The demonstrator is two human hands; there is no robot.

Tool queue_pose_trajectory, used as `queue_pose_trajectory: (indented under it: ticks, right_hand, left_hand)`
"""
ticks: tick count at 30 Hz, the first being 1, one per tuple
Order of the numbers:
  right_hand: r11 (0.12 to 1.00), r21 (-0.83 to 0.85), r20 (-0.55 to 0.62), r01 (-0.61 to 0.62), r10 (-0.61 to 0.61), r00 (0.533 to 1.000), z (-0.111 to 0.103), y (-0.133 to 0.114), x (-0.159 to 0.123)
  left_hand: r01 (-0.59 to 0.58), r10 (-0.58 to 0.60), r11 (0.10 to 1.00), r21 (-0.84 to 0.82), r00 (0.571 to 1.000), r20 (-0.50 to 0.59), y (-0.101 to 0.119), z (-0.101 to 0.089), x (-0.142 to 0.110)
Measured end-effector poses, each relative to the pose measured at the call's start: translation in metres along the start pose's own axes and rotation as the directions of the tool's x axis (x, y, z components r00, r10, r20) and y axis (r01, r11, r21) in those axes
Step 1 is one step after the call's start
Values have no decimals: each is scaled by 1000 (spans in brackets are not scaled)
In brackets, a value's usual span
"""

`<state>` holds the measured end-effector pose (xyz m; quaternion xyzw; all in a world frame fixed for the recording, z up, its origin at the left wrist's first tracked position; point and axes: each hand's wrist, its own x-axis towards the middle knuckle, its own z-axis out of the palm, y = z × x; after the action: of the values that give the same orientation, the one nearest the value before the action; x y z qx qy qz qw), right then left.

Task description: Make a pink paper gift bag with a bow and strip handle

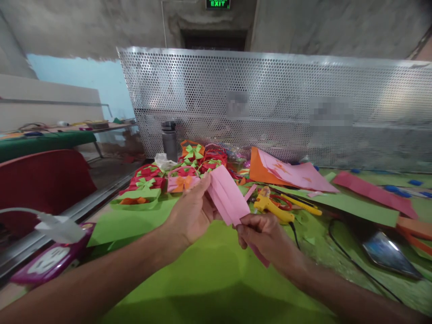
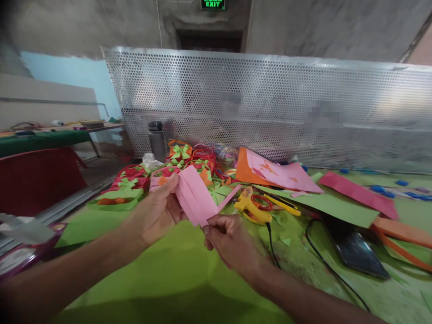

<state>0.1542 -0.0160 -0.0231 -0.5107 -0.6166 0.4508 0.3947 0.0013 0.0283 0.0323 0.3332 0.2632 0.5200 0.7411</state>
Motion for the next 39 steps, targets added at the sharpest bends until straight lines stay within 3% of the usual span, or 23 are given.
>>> queue_pose_trajectory:
  ticks: [6, 15, 23, 29, 33, 39]
  right_hand:
    - [1000, -1, -20, 5, -5, 1000, 1, -4, -1]
    - [990, 141, -32, 8, -3, 999, 0, -12, -2]
    - [984, 176, -89, -17, 33, 995, 2, -8, -1]
    - [987, 161, -106, -23, 40, 994, 1, 5, 3]
    - [984, 180, -97, -7, 24, 995, 0, 9, 5]
    - [977, 211, -80, 10, 7, 997, 0, 8, 5]
  left_hand:
    - [17, -17, 1000, 8, 1000, -13, 0, 1, -1]
    - [18, -18, 1000, 13, 1000, 5, 0, 2, -3]
    - [0, 1, 1000, 26, 1000, -21, 0, 3, -2]
    - [-55, 51, 994, 95, 998, 42, 0, -1, 0]
    - [-105, 107, 990, 99, 994, -16, 1, -5, 3]
    - [-95, 98, 995, 38, 992, -81, 1, -5, 4]
